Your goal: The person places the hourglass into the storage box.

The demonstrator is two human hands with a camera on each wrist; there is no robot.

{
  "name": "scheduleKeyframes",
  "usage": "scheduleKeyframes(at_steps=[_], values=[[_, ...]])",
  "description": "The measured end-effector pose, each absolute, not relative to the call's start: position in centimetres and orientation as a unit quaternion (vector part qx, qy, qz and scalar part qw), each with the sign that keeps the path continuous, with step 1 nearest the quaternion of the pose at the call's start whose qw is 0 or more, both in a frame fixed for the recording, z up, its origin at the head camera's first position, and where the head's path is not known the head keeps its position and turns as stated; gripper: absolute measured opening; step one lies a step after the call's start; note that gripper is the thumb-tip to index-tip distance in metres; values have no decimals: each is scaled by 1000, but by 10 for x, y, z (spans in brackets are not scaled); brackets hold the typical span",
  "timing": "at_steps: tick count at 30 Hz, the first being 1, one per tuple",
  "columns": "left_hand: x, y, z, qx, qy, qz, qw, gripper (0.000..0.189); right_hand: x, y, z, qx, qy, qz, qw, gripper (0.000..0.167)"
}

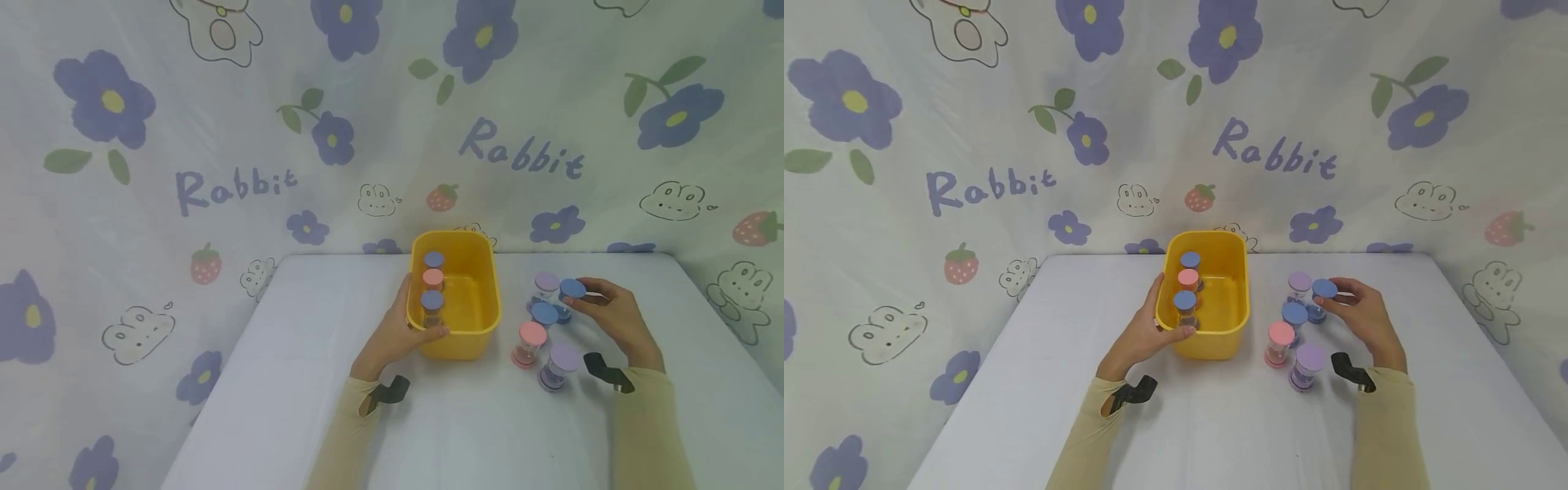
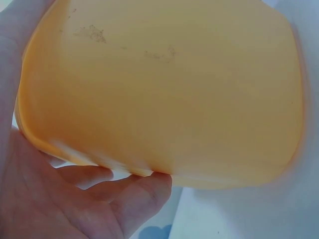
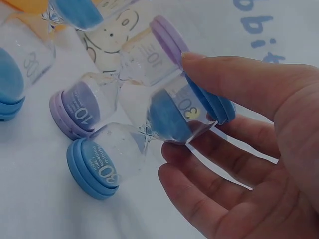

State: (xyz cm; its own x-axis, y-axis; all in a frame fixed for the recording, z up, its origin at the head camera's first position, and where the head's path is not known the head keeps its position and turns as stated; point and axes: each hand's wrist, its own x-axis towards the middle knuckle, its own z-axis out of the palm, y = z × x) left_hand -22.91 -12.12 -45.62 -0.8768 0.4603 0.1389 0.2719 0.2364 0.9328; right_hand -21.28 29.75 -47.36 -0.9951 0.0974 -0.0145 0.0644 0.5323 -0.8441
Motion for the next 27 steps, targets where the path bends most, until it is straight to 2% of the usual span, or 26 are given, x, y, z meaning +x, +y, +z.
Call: scheduleKeyframes(at_steps=[15,22,27], values=[[-227,-123,-452,223,778,580,90,109,-210,299,-471,-70,-864,498,37,71],[-228,-123,-453,229,779,578,84,110,-207,295,-454,-85,-854,510,53,65],[-230,-123,-456,246,769,584,80,110,-201,291,-436,-74,-860,497,92,60]])
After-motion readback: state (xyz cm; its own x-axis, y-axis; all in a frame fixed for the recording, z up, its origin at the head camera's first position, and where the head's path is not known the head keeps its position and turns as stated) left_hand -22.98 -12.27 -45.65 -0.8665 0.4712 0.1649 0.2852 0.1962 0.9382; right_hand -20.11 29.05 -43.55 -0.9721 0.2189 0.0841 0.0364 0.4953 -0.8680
